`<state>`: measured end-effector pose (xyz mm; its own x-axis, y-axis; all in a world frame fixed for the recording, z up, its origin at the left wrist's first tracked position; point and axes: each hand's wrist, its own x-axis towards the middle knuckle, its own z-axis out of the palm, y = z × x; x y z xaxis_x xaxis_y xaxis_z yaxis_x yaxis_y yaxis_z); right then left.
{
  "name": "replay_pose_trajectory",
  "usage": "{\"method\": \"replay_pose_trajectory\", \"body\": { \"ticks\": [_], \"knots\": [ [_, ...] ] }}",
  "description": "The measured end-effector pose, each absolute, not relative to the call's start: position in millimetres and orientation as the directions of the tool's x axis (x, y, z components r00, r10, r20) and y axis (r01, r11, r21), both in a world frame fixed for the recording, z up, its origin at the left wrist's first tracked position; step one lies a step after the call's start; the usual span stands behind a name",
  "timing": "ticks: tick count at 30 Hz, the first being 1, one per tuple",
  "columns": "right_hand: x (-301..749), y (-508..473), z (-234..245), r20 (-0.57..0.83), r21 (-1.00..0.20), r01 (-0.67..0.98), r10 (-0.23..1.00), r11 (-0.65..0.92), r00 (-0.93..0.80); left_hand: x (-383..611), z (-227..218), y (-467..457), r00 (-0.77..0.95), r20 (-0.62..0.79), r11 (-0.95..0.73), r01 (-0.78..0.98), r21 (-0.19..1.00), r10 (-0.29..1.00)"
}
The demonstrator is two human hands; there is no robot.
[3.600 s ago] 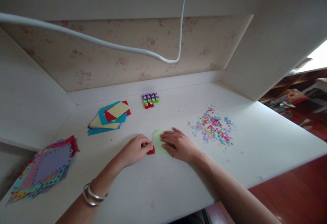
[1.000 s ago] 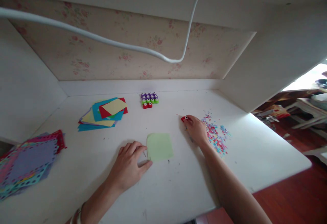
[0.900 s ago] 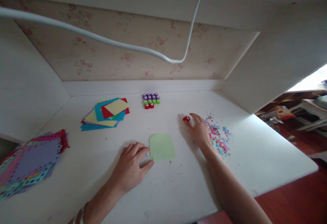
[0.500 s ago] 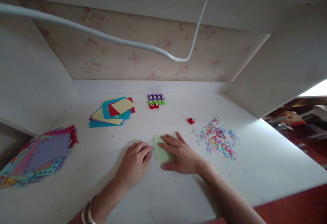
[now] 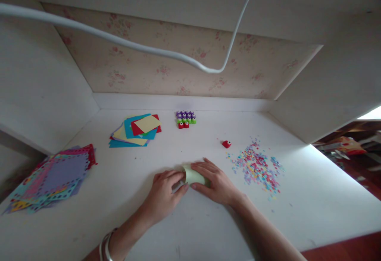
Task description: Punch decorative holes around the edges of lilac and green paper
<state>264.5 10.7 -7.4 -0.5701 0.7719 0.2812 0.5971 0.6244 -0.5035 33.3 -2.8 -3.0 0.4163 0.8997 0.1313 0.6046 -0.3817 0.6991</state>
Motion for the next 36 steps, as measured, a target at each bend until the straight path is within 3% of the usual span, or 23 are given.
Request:
{"method": "replay_pose_trajectory", "body": {
  "ticks": [4,17,21,28,36],
  "knots": [
    [262,10,-6,0.269,-0.5,0.602,0.772,0.623,-0.576,34,-2,-1,0.43,0.094,-0.347,0.56,0.752,0.898],
    [264,8,-4,0.253,-0.497,0.6,0.766,0.627,-0.591,31,1,1,0.401,-0.014,-0.245,0.586,0.772,0.916],
    [264,8,-2,0.222,-0.468,0.625,0.768,0.625,-0.601,27,4,1,0.459,0.005,-0.299,0.57,0.766,0.888],
    [255,-2,6,0.199,-0.277,0.666,0.72,0.692,-0.665,28,-1,-3,0.479,0.092,-0.404,0.604,0.687,0.873],
    [240,-10,-9,0.158,-0.33,0.612,0.682,0.718,-0.714,28,2,-5,0.486,0.105,-0.438,0.647,0.624,0.867]
  ]
}}
